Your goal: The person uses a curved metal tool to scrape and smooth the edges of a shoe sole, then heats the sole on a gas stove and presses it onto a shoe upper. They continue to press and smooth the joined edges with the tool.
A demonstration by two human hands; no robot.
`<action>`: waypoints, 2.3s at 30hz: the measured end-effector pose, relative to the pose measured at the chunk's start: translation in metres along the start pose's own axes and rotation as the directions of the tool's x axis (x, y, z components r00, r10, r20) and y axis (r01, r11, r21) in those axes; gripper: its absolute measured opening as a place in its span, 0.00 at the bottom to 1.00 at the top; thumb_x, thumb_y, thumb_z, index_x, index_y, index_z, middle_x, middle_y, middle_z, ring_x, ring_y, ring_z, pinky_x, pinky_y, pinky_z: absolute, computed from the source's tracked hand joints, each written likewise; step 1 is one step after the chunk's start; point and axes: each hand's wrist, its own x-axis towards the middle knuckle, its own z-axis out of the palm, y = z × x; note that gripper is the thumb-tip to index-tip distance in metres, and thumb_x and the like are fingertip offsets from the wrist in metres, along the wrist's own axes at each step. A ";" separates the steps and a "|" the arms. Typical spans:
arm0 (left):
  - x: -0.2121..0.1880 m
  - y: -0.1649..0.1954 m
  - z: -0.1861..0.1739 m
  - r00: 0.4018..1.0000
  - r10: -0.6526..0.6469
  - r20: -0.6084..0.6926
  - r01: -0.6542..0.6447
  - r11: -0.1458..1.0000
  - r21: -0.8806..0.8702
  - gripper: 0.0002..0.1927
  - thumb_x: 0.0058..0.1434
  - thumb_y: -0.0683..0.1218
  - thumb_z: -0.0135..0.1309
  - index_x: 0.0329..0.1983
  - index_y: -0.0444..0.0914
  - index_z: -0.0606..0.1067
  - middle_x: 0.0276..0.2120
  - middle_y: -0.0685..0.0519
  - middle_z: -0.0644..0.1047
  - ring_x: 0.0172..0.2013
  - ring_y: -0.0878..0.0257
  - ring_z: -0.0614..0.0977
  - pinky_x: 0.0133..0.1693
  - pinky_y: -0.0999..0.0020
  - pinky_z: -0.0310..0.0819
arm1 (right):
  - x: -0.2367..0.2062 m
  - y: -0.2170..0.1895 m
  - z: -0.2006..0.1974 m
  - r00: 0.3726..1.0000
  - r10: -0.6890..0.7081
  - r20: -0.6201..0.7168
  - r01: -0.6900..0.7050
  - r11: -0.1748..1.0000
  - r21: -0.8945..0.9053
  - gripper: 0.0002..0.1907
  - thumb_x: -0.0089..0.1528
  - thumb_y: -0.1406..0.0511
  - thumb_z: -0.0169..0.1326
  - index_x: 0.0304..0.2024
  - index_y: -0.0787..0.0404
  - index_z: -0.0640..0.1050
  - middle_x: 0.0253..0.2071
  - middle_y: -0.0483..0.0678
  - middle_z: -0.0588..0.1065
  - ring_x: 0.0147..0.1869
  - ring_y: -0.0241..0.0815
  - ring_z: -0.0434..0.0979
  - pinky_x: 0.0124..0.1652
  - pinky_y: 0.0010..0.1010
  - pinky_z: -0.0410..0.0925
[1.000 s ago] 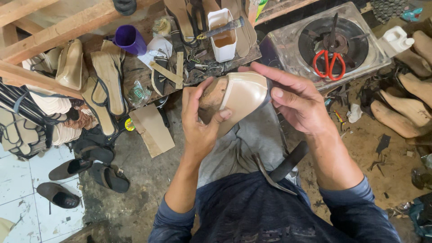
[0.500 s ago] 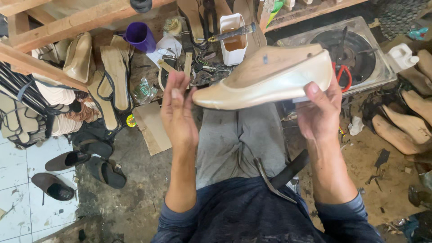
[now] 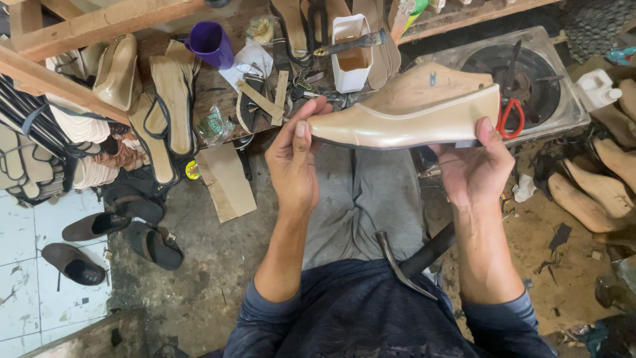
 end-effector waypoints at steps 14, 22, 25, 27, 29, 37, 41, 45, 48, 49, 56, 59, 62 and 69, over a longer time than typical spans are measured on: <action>-0.029 0.013 0.071 0.794 0.163 0.586 -0.402 0.864 0.304 0.24 0.55 0.44 0.72 0.54 0.39 0.78 0.52 0.52 0.81 0.59 0.58 0.81 0.67 0.58 0.68 | 0.035 0.081 -0.033 0.949 0.296 0.108 -0.312 0.834 0.456 0.27 0.68 0.52 0.49 0.62 0.63 0.72 0.58 0.53 0.74 0.63 0.50 0.72 0.65 0.42 0.68; -0.033 0.021 0.083 0.778 0.151 0.610 -0.444 0.819 0.363 0.20 0.58 0.45 0.69 0.53 0.40 0.78 0.51 0.53 0.81 0.56 0.59 0.82 0.67 0.56 0.67 | 0.021 0.086 -0.020 0.880 0.355 0.315 -0.471 0.563 0.679 0.28 0.72 0.55 0.42 0.66 0.69 0.67 0.53 0.57 0.72 0.58 0.51 0.72 0.61 0.38 0.68; -0.038 0.020 0.084 0.780 0.182 0.599 -0.470 0.802 0.368 0.17 0.60 0.44 0.68 0.51 0.40 0.77 0.50 0.54 0.81 0.54 0.60 0.82 0.66 0.57 0.67 | 0.023 0.089 -0.024 0.877 0.325 0.354 -0.481 0.608 0.632 0.27 0.73 0.55 0.44 0.66 0.69 0.67 0.54 0.56 0.73 0.58 0.51 0.72 0.59 0.37 0.69; -0.042 0.018 0.084 0.784 0.202 0.588 -0.480 0.797 0.366 0.16 0.60 0.44 0.67 0.50 0.39 0.77 0.51 0.54 0.81 0.54 0.59 0.82 0.64 0.56 0.67 | 0.025 0.091 -0.030 0.874 0.302 0.381 -0.482 0.640 0.598 0.27 0.73 0.56 0.46 0.66 0.68 0.68 0.54 0.56 0.73 0.58 0.51 0.72 0.59 0.36 0.70; -0.047 0.015 0.084 0.790 0.219 0.572 -0.493 0.783 0.381 0.16 0.60 0.44 0.67 0.50 0.39 0.77 0.50 0.53 0.81 0.53 0.59 0.82 0.64 0.56 0.67 | 0.027 0.094 -0.033 0.856 0.324 0.403 -0.515 0.608 0.605 0.26 0.73 0.55 0.47 0.66 0.67 0.68 0.54 0.55 0.73 0.58 0.52 0.72 0.58 0.35 0.70; -0.028 0.005 0.030 0.950 0.161 0.267 -0.165 0.986 -0.009 0.17 0.70 0.52 0.63 0.53 0.38 0.75 0.53 0.49 0.80 0.58 0.57 0.80 0.65 0.55 0.69 | 0.019 0.052 -0.003 0.970 0.238 -0.052 -0.213 0.932 0.293 0.35 0.59 0.50 0.53 0.62 0.64 0.70 0.58 0.53 0.76 0.63 0.49 0.77 0.63 0.44 0.71; -0.004 0.002 0.010 0.964 0.259 0.069 -0.267 0.917 0.295 0.22 0.76 0.49 0.58 0.67 0.37 0.69 0.69 0.43 0.68 0.68 0.53 0.70 0.72 0.55 0.59 | 0.001 0.015 0.022 0.991 -0.134 0.006 0.134 0.983 -0.122 0.34 0.62 0.56 0.64 0.65 0.62 0.67 0.58 0.49 0.74 0.62 0.45 0.76 0.61 0.42 0.71; -0.018 0.001 0.031 0.925 0.167 0.341 -0.377 0.515 0.769 0.35 0.65 0.44 0.61 0.74 0.40 0.62 0.76 0.41 0.58 0.76 0.46 0.60 0.76 0.50 0.55 | -0.020 0.012 0.048 0.872 -0.460 0.166 0.470 0.698 -0.540 0.34 0.64 0.69 0.71 0.67 0.66 0.66 0.59 0.51 0.72 0.61 0.40 0.74 0.64 0.32 0.70; -0.013 -0.012 0.052 0.870 0.158 0.467 -0.478 0.501 0.721 0.42 0.59 0.40 0.62 0.76 0.38 0.58 0.76 0.40 0.55 0.76 0.43 0.58 0.76 0.50 0.53 | -0.032 0.026 0.066 0.832 -0.472 0.293 0.503 0.417 -0.757 0.39 0.59 0.73 0.73 0.68 0.65 0.66 0.61 0.51 0.72 0.62 0.40 0.75 0.64 0.30 0.70; -0.009 -0.016 0.057 0.862 0.193 0.470 -0.501 0.472 0.725 0.41 0.60 0.39 0.61 0.75 0.38 0.58 0.76 0.42 0.56 0.76 0.44 0.59 0.76 0.52 0.53 | -0.034 0.030 0.070 0.815 -0.476 0.330 0.510 0.322 -0.797 0.41 0.57 0.73 0.74 0.68 0.65 0.67 0.61 0.51 0.72 0.62 0.40 0.75 0.63 0.30 0.70; 0.018 -0.004 0.041 0.809 0.273 0.520 -0.571 0.573 0.588 0.42 0.55 0.39 0.68 0.72 0.39 0.64 0.71 0.46 0.65 0.72 0.49 0.65 0.74 0.56 0.57 | -0.040 0.027 0.078 0.852 -0.338 0.400 0.520 0.630 -0.577 0.41 0.61 0.72 0.70 0.71 0.68 0.63 0.70 0.54 0.66 0.74 0.44 0.66 0.75 0.34 0.60; 0.026 0.008 0.038 0.792 0.253 0.555 -0.583 0.583 0.566 0.44 0.55 0.35 0.66 0.75 0.40 0.63 0.70 0.48 0.65 0.74 0.51 0.65 0.73 0.59 0.56 | -0.041 0.017 0.078 0.855 -0.250 0.455 0.473 0.736 -0.485 0.37 0.65 0.72 0.65 0.73 0.69 0.62 0.75 0.56 0.64 0.77 0.44 0.63 0.77 0.36 0.58; 0.033 0.015 0.040 0.773 0.255 0.581 -0.602 0.584 0.544 0.46 0.54 0.32 0.66 0.75 0.41 0.63 0.70 0.49 0.65 0.74 0.52 0.64 0.73 0.60 0.55 | -0.038 0.012 0.080 0.838 -0.254 0.483 0.495 0.726 -0.477 0.36 0.67 0.72 0.64 0.74 0.70 0.62 0.76 0.58 0.62 0.79 0.45 0.62 0.77 0.37 0.57; 0.043 0.019 0.040 0.728 0.270 0.631 -0.657 0.541 0.526 0.46 0.55 0.34 0.69 0.74 0.43 0.62 0.71 0.50 0.63 0.74 0.53 0.63 0.73 0.61 0.55 | -0.032 0.009 0.082 0.824 -0.271 0.498 0.505 0.749 -0.428 0.36 0.67 0.74 0.65 0.73 0.70 0.63 0.76 0.58 0.62 0.79 0.46 0.64 0.78 0.39 0.59</action>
